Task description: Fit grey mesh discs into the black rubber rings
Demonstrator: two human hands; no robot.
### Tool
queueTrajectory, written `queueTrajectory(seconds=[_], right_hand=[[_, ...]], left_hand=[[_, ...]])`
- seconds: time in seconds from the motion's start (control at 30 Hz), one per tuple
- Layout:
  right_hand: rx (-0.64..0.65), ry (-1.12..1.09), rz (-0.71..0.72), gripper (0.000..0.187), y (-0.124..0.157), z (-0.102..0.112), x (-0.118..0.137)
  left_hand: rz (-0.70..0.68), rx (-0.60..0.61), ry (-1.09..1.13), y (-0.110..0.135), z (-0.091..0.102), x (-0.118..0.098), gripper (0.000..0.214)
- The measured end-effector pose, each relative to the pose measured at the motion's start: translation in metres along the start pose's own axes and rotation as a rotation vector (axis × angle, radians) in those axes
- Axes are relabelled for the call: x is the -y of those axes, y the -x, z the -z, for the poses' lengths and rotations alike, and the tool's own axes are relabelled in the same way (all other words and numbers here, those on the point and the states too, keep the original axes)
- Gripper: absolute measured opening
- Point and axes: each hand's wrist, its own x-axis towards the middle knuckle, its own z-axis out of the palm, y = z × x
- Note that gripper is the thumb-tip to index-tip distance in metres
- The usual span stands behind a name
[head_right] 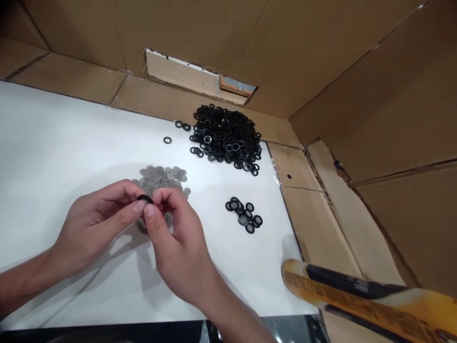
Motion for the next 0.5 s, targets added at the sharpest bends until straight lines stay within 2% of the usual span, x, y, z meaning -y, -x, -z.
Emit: queueTrajectory(seconds=[0.13, 0.23, 0.5], right_hand=[[0.066, 0.047, 0.049, 0.019, 0.0016, 0.0045, 0.0023], [0.093, 0.099, 0.081, 0.018, 0.0029, 0.0066, 0.0036], [0.123, 0.087, 0.192, 0.019, 0.0058, 0.0010, -0.0019]], left_hand=[[-0.081, -0.009, -0.085, -0.0004, 0.0025, -0.0005, 0.004], [-0.138, -0.046, -0.140, 0.0002, 0.0019, -0.0019, 0.006], [-0.237, -0.022, -0.063, 0.0077, -0.0021, -0.0010, 0.015]])
